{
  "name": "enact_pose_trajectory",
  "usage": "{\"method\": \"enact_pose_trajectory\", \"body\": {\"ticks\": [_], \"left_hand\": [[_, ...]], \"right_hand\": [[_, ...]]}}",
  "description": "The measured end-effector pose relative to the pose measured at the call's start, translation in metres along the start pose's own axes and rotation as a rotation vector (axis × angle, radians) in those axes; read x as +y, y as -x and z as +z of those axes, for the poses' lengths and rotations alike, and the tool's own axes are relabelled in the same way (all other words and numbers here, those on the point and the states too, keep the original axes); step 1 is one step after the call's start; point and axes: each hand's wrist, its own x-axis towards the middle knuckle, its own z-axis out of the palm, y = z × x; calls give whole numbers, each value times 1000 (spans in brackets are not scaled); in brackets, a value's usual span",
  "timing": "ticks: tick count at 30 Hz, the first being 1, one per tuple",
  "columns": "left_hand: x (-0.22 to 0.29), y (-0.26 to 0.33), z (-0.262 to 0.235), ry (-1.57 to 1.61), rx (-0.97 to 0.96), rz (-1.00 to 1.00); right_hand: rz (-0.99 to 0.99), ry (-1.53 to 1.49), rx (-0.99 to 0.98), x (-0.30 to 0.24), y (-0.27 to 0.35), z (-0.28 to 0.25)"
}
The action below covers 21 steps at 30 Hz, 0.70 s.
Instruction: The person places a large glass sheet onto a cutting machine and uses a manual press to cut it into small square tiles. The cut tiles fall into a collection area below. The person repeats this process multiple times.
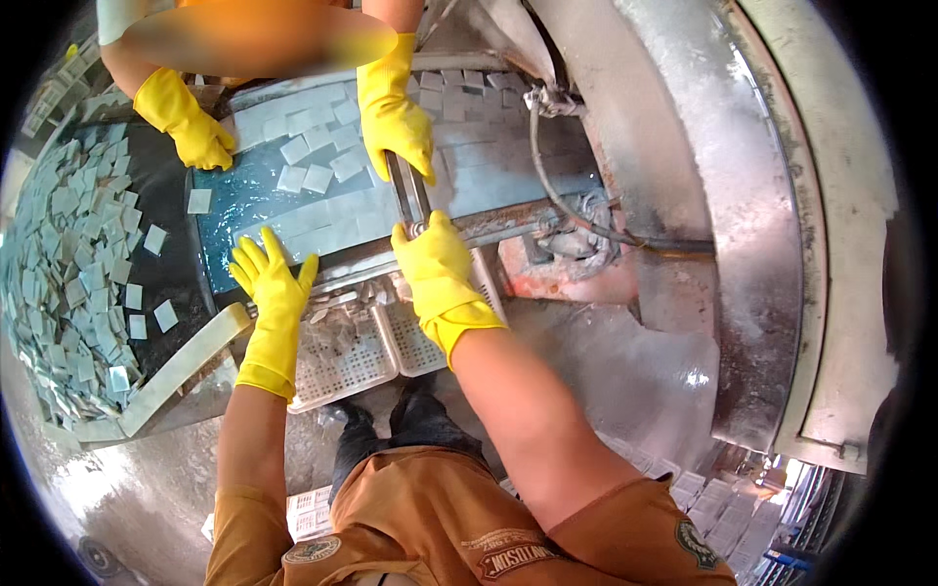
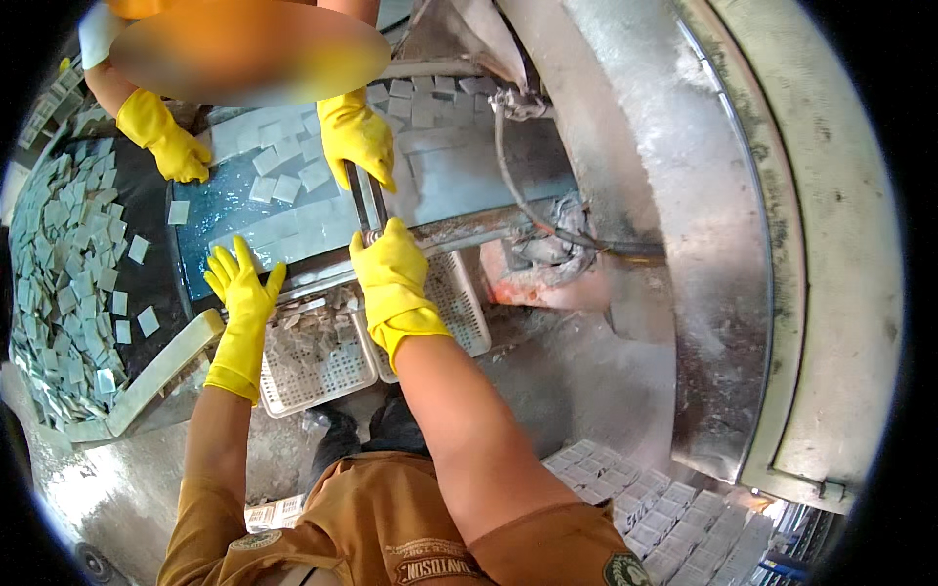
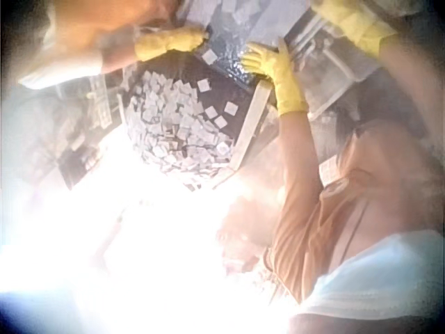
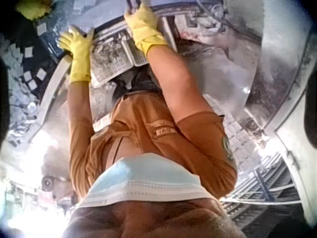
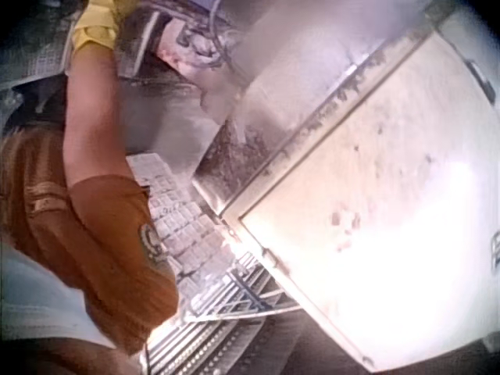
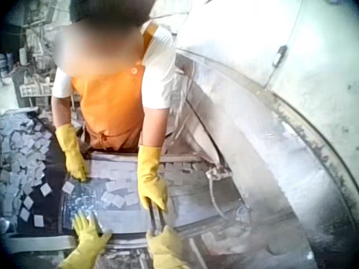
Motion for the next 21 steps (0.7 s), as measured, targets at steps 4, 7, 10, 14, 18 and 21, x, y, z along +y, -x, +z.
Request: {"method": "enact_pose_trajectory", "body": {"ticks": [4, 7, 10, 14, 18, 21], "left_hand": [[30, 36, 12, 62, 110, 151], [43, 57, 7, 71, -18, 186], [53, 94, -2, 174, -98, 324], [46, 178, -8, 583, -92, 262], [-18, 295, -14, 731, -237, -76], [-133, 405, 29, 326, -546, -86]], "right_hand": [[-5, -32, -16, 4, 0, -7], [-26, -89, -52, 2, 0, -2], [-45, -114, -36, 3, -2, 2], [-30, -195, -111, 8, -5, 1], [-154, -340, -139, 32, -15, 17], [-395, -505, -209, 67, -5, 8]]}}
